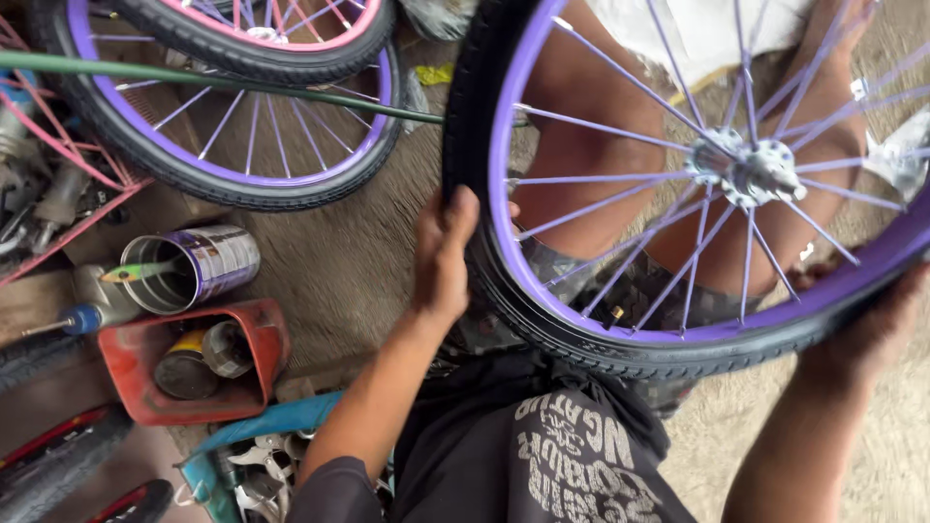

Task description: The person installs a bicycle tire onto a purple wheel rim. They first place the inner tube inside the tire, then press the tire bead onto the rim by hand, working around the circumference until the tire is fully seated.

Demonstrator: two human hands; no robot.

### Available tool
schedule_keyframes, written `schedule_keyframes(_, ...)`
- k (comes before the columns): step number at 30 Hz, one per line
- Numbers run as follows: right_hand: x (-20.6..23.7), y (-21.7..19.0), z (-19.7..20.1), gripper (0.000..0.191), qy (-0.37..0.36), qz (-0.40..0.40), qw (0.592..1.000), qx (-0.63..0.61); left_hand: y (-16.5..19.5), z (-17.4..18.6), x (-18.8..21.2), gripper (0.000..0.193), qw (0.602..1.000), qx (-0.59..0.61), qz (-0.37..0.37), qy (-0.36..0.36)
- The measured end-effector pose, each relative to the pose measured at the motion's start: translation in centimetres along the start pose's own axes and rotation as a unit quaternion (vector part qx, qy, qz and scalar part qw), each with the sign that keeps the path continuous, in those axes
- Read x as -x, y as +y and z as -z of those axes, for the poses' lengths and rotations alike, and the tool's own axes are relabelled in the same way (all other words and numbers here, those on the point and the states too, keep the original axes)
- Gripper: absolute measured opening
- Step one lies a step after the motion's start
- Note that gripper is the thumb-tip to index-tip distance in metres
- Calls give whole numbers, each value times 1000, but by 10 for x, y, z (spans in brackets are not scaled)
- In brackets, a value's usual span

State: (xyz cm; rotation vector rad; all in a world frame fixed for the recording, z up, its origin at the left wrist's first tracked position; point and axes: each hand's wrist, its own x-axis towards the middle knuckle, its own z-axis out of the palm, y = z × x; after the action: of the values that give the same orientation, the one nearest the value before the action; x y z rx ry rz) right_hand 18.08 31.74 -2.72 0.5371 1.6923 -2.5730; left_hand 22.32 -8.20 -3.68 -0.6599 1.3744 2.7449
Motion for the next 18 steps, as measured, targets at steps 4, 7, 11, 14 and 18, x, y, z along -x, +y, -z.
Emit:
schedule_keyframes(4, 1, -9, -3, 51, 11, -1, 997, 74, 5, -5, 11, 57, 991, -100, -72, -51)
schedule_keyframes(7, -1, -20, 2, 56, -47, 44, 980, 188, 7, -9, 20, 63, 984, -155, -66, -50)
schedule_keyframes(11, -16, -29, 13, 52, -112, 26, 964, 238, 4, -22, 49, 70, 960, -260, -94, -51)
schedule_keyframes(14, -32, -31, 22, 51, -130, -33, 966, 221, -2, -35, 63, 60, 970, -233, 39, -58)
schedule_keyframes(18, -37, -24, 19, 58, -46, -89, 967, 234, 4, -34, 56, 50, 974, -225, 19, -24)
